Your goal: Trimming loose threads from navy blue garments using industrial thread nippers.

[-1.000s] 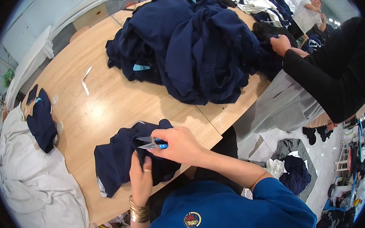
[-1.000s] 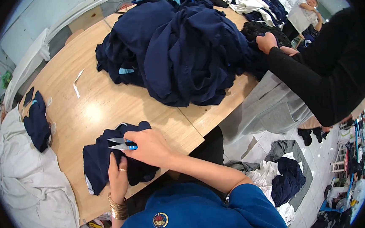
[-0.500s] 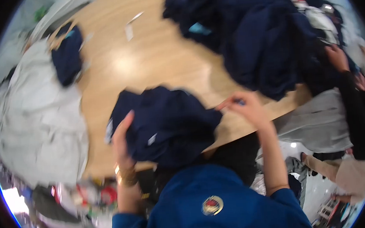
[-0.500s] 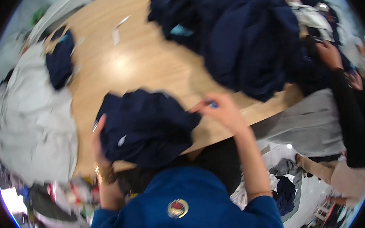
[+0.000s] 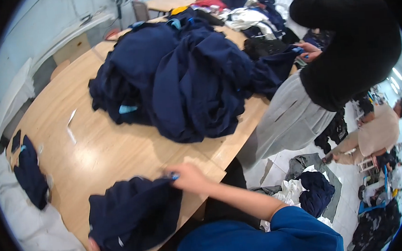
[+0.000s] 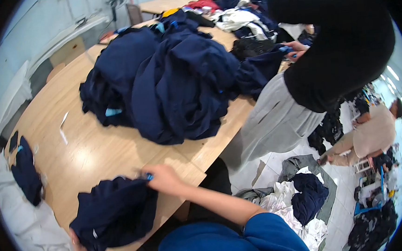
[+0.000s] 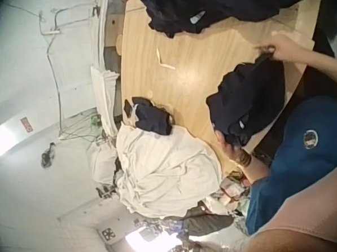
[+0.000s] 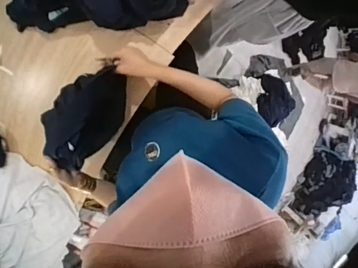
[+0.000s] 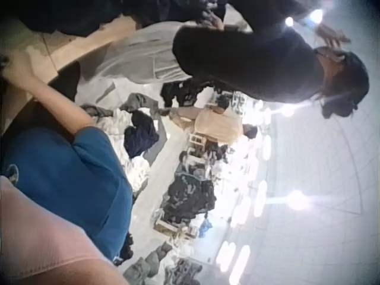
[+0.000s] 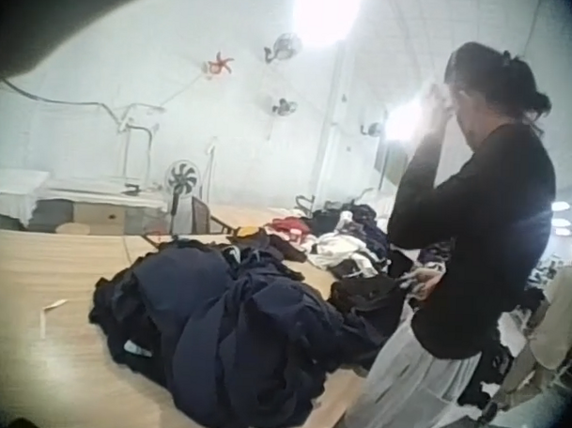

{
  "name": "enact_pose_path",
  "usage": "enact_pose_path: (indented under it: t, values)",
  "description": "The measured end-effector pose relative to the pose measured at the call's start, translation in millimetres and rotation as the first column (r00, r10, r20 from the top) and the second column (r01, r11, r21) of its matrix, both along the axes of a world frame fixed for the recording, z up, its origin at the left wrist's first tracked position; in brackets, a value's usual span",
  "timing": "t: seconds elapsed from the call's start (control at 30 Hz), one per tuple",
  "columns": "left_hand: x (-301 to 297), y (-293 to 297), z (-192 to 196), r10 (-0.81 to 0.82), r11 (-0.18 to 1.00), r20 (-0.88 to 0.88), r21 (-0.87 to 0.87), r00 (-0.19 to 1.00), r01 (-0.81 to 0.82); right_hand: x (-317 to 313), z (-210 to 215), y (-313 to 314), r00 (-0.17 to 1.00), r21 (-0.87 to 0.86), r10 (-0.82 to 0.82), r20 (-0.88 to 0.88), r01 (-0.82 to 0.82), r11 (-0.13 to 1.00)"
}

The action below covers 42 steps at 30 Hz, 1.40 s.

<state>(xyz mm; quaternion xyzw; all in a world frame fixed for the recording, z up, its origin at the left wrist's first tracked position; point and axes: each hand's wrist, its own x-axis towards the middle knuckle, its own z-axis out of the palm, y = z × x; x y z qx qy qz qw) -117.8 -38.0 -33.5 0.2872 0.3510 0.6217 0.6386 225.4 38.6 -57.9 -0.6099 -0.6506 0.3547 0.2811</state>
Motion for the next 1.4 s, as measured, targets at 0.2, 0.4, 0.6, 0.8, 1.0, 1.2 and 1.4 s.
enact_pose_path:
  t: [0.2, 0.4, 0.6, 0.8, 1.0, 1.2, 1.4]
  values:
    - [-17, 39, -19, 0.182, 0.924, 0.124, -0.361, 0.975, -0.127, 39, 64, 7, 0.739, -0.558, -0.317, -0.595, -0.096, 0.824]
    - [-5, 36, -13, -0.01, 0.968, 0.218, -0.244, 0.976, 0.065, 41, 58, 3, 0.509, -0.466, -0.413, -0.755, 0.028, 0.885]
    - [-6, 29, -16, 0.029, 0.954, 0.198, -0.298, 0.98, 0.032, 44, 55, -2, 0.556, -0.407, -0.386, -0.736, 0.092, 0.909]
    - [11, 38, -18, -0.029, 0.94, -0.262, -0.335, 0.965, -0.063, 28, 53, -4, 0.466, -0.569, -0.518, -0.718, 0.036, 0.821]
    - [87, 59, 20, 0.197, 0.933, -0.92, 0.282, 0.339, 0.224, 11, 34, 4, 0.378, -0.72, -0.647, -0.662, -0.082, 0.689]
    - [102, 72, -13, -0.043, 0.861, -0.957, 0.11, 0.286, 0.497, 13, 38, 9, 0.306, -0.681, -0.618, -0.724, -0.175, 0.711]
    - [115, 60, 20, -0.324, 0.9, -0.755, -0.06, 0.57, 0.432, 24, 27, 5, 0.743, -0.527, -0.405, -0.534, 0.082, 0.846]
